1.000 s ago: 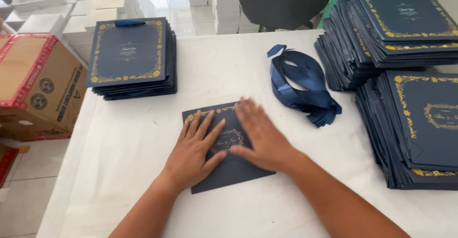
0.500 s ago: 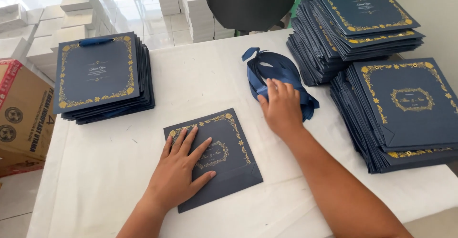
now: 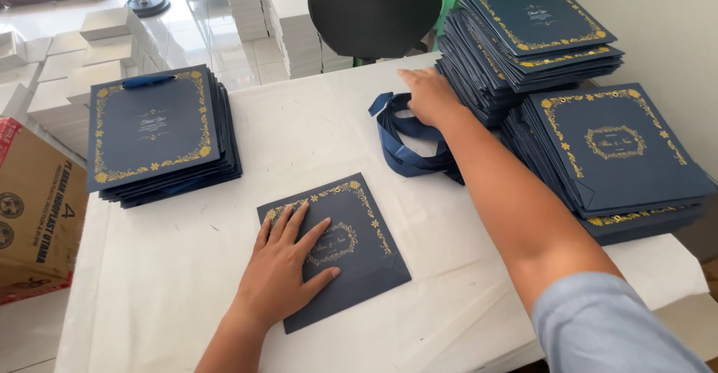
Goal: Attaching ribbon handles to gift bags by threading them through holes and tying knots.
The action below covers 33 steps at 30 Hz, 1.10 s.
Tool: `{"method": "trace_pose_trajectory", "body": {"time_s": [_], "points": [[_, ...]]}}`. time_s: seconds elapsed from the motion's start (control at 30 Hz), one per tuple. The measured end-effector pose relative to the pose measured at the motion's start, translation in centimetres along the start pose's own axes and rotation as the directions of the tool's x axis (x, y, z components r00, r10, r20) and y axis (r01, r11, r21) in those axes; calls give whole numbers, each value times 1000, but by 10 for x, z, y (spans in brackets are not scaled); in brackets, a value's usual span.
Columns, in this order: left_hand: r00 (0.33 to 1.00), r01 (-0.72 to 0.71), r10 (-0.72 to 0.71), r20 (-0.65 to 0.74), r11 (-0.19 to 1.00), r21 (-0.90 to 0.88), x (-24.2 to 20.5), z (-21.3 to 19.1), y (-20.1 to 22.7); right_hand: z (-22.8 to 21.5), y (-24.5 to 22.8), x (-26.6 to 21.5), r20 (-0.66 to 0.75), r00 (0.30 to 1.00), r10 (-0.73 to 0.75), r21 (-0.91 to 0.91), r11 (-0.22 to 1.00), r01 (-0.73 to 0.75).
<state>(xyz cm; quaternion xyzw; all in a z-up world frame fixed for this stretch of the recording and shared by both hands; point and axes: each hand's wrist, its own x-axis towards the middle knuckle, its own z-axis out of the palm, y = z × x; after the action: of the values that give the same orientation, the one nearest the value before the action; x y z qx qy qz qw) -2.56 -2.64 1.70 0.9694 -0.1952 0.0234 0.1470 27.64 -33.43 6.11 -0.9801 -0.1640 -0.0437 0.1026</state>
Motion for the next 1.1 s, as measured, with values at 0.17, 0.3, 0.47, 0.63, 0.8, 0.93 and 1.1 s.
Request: {"method": "trace_pose_trajectory", "body": {"time_s": [0.17, 0.3, 0.47, 0.63, 0.8, 0.93, 1.1], "points": [[1000, 8, -9, -6, 1000, -16, 2, -4, 0, 43, 31, 63, 202, 979, 1, -69, 998, 13], [993, 22, -30, -116, 997, -73, 3, -2, 6, -32, -29, 9, 204, 979, 22, 183, 981, -60], [885, 15, -160, -437, 948, -318, 13, -22, 45, -99, -86, -71, 62, 994, -86, 346, 936, 60], [865, -95, -226, -447, 802, -590, 56, -60, 89, -128, -112, -135, -21, 985, -171, 298, 939, 170], [955, -49, -187, -231, 669, -742, 120, -62, 100, -138, -106, -165, -335, 915, -225, 384, 854, 351], [971, -47, -164, -176, 590, -806, 146, -66, 71, -152, -80, -179, -341, 936, -94, 498, 826, 264], [966, -47, -113, -231, 805, -592, 199, -70, 26, -127, -46, -183, -84, 993, 83, 510, 860, -29]]}}
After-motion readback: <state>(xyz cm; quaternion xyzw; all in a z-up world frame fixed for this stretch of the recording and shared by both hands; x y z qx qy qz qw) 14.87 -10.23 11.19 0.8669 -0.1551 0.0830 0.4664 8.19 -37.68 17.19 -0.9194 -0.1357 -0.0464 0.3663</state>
